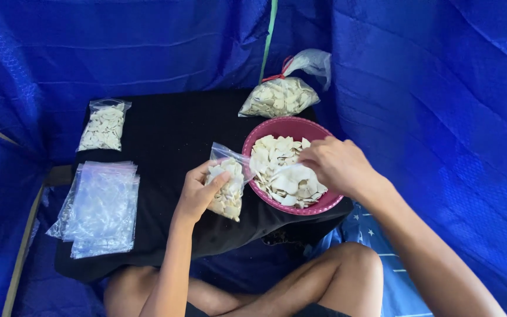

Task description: Scooping chips from a bowl into a small plastic bag using a spoon.

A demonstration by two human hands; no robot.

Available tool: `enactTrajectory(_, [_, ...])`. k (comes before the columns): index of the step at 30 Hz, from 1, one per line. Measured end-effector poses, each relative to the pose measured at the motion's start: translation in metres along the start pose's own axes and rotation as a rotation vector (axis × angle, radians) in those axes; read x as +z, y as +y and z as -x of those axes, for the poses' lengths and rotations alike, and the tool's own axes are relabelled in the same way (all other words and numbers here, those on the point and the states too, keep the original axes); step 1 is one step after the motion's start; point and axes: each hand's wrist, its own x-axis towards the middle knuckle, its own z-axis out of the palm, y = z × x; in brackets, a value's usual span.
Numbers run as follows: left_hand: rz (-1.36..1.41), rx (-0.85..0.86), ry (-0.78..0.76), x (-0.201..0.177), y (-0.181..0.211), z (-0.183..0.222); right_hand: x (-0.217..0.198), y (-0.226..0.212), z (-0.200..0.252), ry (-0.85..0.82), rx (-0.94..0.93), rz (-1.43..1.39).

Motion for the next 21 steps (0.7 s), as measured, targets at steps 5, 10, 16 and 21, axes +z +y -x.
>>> enactTrajectory(5, [-0.029, 0.006, -0.02, 0.003, 0.009, -0.007, -0.007, 0.031, 0.015, 0.004, 0.148, 0.164])
enactTrajectory(10, [0.059, 0.01, -0.009, 0.017, 0.006, -0.025, 0.029, 0.039, 0.008, 0.077, 0.134, 0.409])
enactTrajectory(16, [0.045, -0.017, -0.029, 0.016, 0.001, -0.024, 0.035, 0.032, -0.004, 0.261, 0.1, 0.265])
enactTrajectory(21, [0.003, -0.029, -0.027, 0.019, 0.009, -0.022, 0.058, 0.03, -0.024, 0.197, 0.042, 0.098])
